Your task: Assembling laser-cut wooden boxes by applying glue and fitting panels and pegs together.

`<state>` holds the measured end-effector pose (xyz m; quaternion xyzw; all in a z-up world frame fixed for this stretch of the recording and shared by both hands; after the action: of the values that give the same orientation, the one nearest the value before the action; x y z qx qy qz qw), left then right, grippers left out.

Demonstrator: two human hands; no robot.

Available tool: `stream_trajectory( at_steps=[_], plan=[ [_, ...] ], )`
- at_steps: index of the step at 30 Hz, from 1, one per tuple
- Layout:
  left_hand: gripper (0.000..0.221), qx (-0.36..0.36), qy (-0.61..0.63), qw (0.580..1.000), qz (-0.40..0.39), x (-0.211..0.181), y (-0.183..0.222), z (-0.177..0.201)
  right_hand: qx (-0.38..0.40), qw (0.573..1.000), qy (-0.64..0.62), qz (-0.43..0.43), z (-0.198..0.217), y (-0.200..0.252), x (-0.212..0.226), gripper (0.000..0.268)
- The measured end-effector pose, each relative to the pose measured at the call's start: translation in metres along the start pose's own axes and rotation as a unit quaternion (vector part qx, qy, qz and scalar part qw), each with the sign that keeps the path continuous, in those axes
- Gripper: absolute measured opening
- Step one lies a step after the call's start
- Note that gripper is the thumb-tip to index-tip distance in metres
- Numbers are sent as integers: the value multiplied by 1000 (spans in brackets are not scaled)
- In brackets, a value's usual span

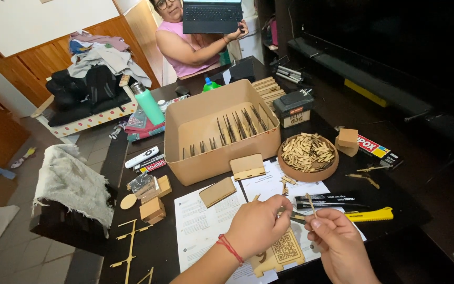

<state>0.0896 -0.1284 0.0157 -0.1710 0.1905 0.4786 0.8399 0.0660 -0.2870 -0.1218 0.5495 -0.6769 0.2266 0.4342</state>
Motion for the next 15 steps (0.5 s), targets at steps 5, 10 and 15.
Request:
stream_trajectory(
  at_steps=[5,10,15],
  plan=[
    [18,30,32,999,-6,-9,-2,1,-29,999,11,-41,-2,6,9,12],
    [20,55,0,998,-7,-11,-2,-4,-22,999,2,-33,5,4,1,13],
    [25,-8,-25,998,-48,-15,-3,1,-13,999,-24,-16,3,6,6,17]
  ],
)
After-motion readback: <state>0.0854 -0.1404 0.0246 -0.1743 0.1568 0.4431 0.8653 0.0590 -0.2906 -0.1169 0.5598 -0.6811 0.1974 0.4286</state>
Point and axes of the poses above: each hand's wrist, its own y-axis away from the middle knuckle, its own z-axis out of the back of the hand, x = y × z, the point moved 10 cm from there along -y, towards the middle knuckle, and after that the axes turned 3 degrees about y, right-handed, at the moved point
